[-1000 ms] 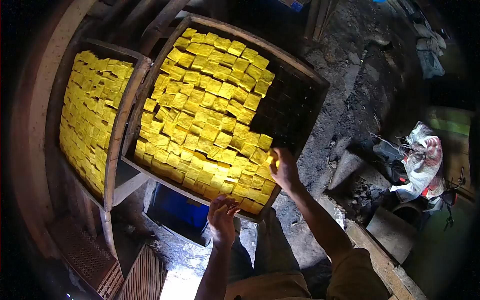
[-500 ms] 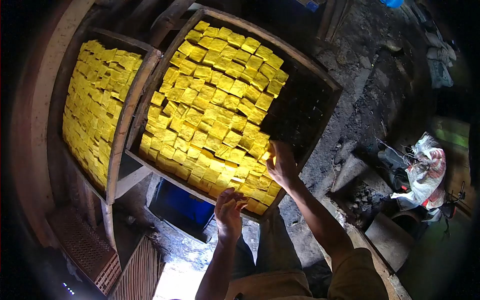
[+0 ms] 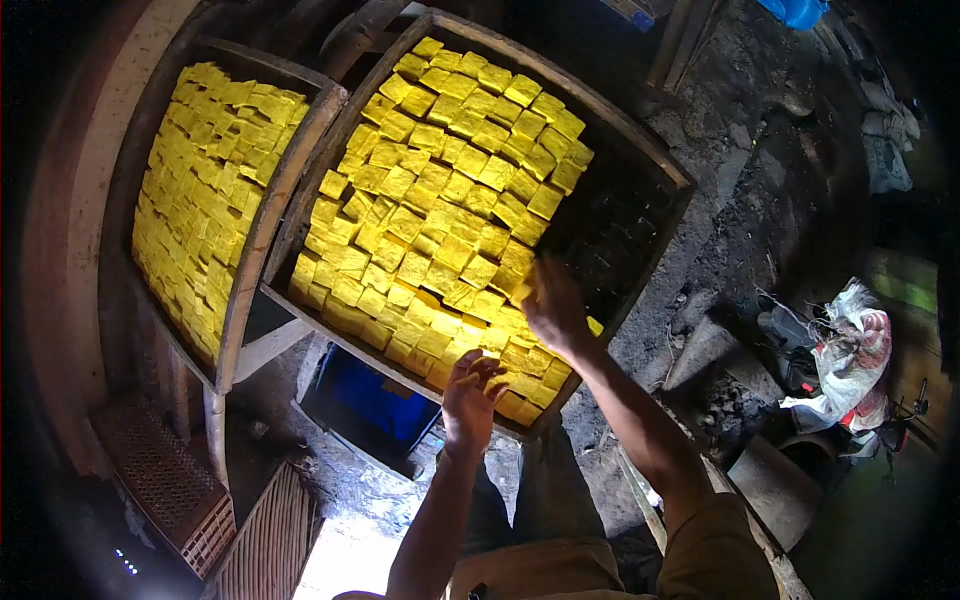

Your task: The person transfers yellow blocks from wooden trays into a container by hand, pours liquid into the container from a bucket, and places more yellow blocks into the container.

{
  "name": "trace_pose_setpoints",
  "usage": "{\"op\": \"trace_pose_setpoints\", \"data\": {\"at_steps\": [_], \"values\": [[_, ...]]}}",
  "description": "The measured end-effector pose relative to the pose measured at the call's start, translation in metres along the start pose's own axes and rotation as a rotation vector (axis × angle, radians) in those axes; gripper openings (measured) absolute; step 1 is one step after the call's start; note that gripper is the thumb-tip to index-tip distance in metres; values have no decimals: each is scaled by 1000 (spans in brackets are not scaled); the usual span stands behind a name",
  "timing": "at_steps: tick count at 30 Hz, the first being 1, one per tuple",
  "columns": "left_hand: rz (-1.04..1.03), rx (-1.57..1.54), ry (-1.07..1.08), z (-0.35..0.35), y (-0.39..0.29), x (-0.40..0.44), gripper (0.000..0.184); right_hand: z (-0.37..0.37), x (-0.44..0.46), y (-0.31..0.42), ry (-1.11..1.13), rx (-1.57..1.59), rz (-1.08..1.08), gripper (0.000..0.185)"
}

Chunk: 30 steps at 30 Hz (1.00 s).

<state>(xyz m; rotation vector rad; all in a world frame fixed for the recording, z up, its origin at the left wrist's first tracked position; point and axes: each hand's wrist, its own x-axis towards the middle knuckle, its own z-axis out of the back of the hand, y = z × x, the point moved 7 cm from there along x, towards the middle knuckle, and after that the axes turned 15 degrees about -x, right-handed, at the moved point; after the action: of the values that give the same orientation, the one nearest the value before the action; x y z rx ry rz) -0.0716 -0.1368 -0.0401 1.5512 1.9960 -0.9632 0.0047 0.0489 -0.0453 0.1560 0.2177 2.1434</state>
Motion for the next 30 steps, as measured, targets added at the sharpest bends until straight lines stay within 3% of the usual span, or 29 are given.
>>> {"op": "trace_pose_setpoints", "data": {"at_steps": [3,5,6,7,9,10,11,12,13,15,17,20,21,23,25,26,27,29,30], "values": [[68,-75,63,2,11,17,53,3,0,2,79,144,42,51],[114,-246,0,-10,20,32,63,-10,15,-15,346,508,-91,44],[126,-292,69,-17,24,40,69,-3,22,-23,371,689,-83,40],[106,-271,135,-26,26,45,68,-5,23,-32,386,748,-24,46],[102,-299,56,-35,36,54,66,41,10,-21,504,703,57,54],[164,-328,111,-44,42,54,70,57,-3,-18,528,804,34,60],[164,-234,163,-39,47,56,61,68,-16,-20,549,906,10,66],[158,-140,215,-35,53,58,53,62,-25,-42,435,627,96,64],[296,-395,213,-42,54,49,48,50,-36,-54,431,623,94,64],[328,-421,200,-30,49,39,47,44,-62,-78,78,-338,26,52],[359,-448,180,-20,44,27,46,27,-91,-66,52,-394,-12,41],[278,-432,131,-17,24,10,71,21,-113,-61,16,-231,-67,38],[311,-500,183,-16,19,5,56,22,-117,-67,33,-88,-83,37],[333,-518,180,-6,12,-2,57,28,-111,-70,45,55,-99,37],[312,-513,184,1,10,-6,57,11,-98,-76,274,413,-248,36],[295,-508,191,4,8,-7,57,1,-90,-72,263,440,-226,37],[294,-506,194,5,8,-9,57,-7,-84,-70,259,441,-224,37],[268,-438,188,6,6,-12,63,2,-70,-60,67,20,-175,37],[264,-436,189,7,4,-13,63,14,-72,-54,-116,29,-176,38]]}}
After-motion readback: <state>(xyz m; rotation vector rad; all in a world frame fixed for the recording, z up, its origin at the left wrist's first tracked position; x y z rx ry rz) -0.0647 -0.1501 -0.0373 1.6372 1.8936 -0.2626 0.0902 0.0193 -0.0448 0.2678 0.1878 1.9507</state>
